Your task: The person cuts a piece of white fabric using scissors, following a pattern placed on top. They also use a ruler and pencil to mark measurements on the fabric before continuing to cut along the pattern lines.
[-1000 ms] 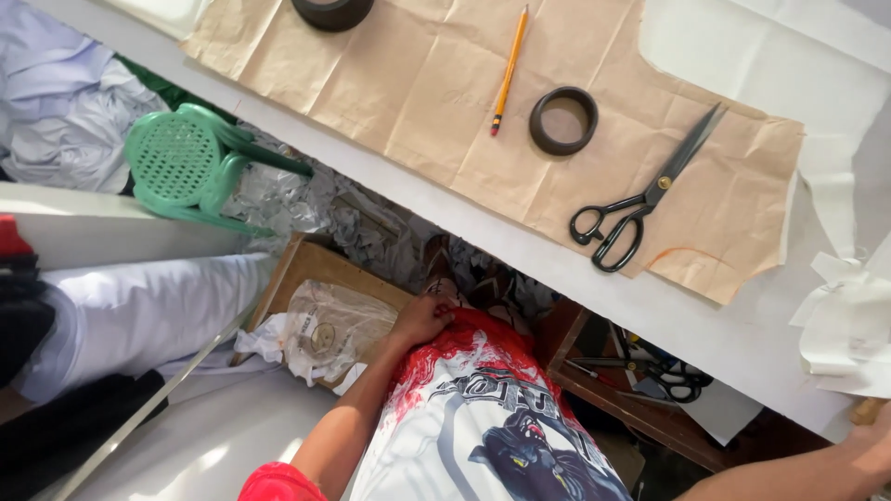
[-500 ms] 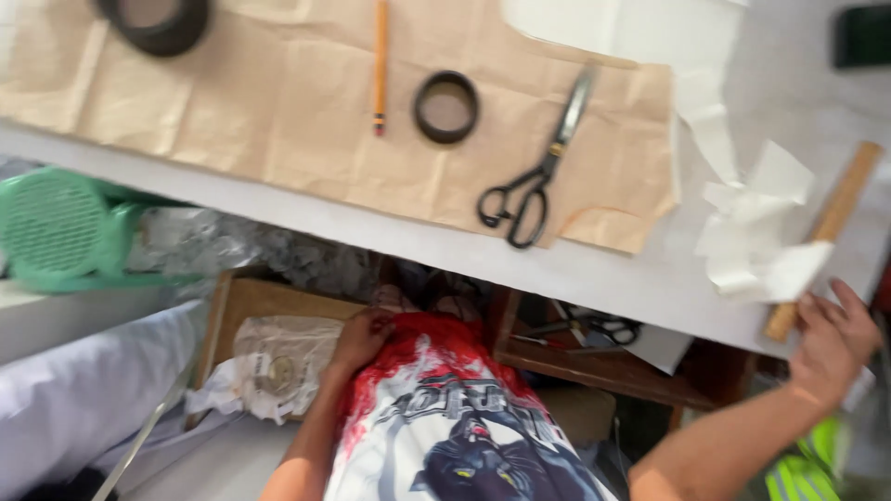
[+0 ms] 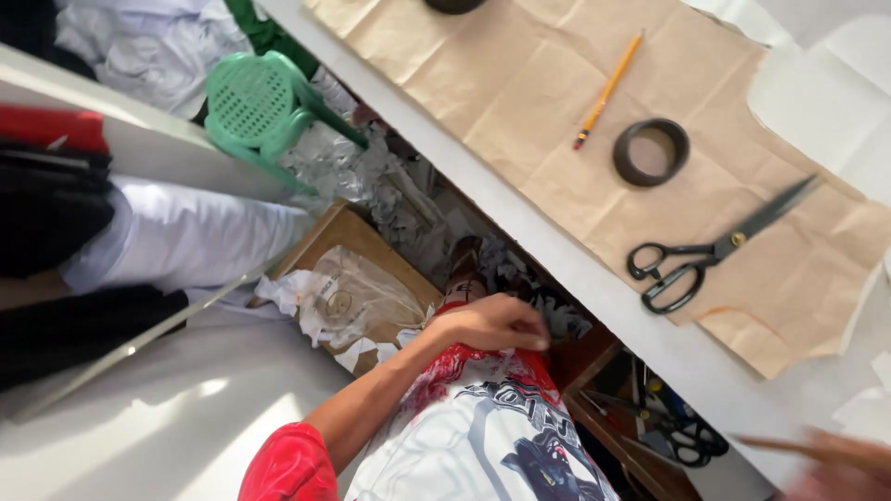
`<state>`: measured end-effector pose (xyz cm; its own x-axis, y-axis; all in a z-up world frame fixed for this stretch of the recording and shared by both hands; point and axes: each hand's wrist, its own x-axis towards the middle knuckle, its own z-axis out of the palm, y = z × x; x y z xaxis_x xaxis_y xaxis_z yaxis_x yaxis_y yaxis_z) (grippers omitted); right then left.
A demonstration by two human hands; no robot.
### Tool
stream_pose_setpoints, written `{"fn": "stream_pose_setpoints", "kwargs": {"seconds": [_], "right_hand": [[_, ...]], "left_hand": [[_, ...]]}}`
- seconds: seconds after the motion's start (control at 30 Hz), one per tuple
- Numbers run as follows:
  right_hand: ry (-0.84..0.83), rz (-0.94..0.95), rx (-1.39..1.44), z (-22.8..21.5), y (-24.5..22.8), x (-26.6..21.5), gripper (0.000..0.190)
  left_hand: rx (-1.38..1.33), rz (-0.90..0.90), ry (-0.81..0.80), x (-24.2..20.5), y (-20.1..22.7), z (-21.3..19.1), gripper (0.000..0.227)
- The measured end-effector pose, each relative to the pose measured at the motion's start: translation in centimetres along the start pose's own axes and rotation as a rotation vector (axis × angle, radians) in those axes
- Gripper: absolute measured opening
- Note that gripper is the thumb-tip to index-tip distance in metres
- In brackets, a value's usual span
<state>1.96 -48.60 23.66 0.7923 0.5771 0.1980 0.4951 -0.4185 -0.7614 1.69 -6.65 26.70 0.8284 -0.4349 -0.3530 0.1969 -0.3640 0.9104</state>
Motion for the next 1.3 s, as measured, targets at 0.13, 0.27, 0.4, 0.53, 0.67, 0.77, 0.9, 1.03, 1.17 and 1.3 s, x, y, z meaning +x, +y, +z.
{"fn": "stream_pose_setpoints", "kwargs": {"seconds": [0.13,0.27,0.4,0.53,0.67,0.77,0.9,1.03,1.17,1.3], "right_hand": [[0.195,0.260,0.439,3.0,-8.7,14.8,0.013],[-0.219,0.429,0.628,7.8,-14.7,20.5,0.025],[-0.465,0.108,0.348,7.5,-16.2,24.3,0.015],[-0.173,0.423,0.215,6.5,-14.8,26.2,0.020],[0.173,0.474,0.028,7.5,-12.3,30.6,0.012],[0.266,0.453,-0.273,8.7,-7.5,33.2,0.014],[0.363,0.461,-0.684,10.8,-2.0,35.0,0.027],[0.385,0.530,-0.779,12.4,-2.0,35.5,0.023],[0.431,0.484,-0.868,14.0,-3.6,35.8,0.029],[0.494,0.380,-0.889,16.3,-9.8,37.8,0.030]], "left_hand": [[-0.440,0.079,0.259,-1.4,7.8,-1.9,0.051],[-0.478,0.186,0.562,-2.2,8.2,-2.9,0.030],[-0.470,0.096,0.655,-3.1,5.5,-3.8,0.028],[-0.517,-0.026,0.595,-4.0,4.6,-5.6,0.030],[-0.484,0.135,0.462,-4.7,3.4,-9.2,0.027],[-0.439,0.228,0.447,-6.0,2.8,-13.8,0.025],[-0.246,0.266,0.644,-6.3,-0.3,-24.5,0.015],[0.087,0.390,0.858,-4.1,-2.7,-38.1,0.036],[0.309,0.190,0.903,-1.7,-5.1,-45.8,0.046],[0.633,-0.166,1.030,-4.4,-8.0,-46.7,0.083]]}}
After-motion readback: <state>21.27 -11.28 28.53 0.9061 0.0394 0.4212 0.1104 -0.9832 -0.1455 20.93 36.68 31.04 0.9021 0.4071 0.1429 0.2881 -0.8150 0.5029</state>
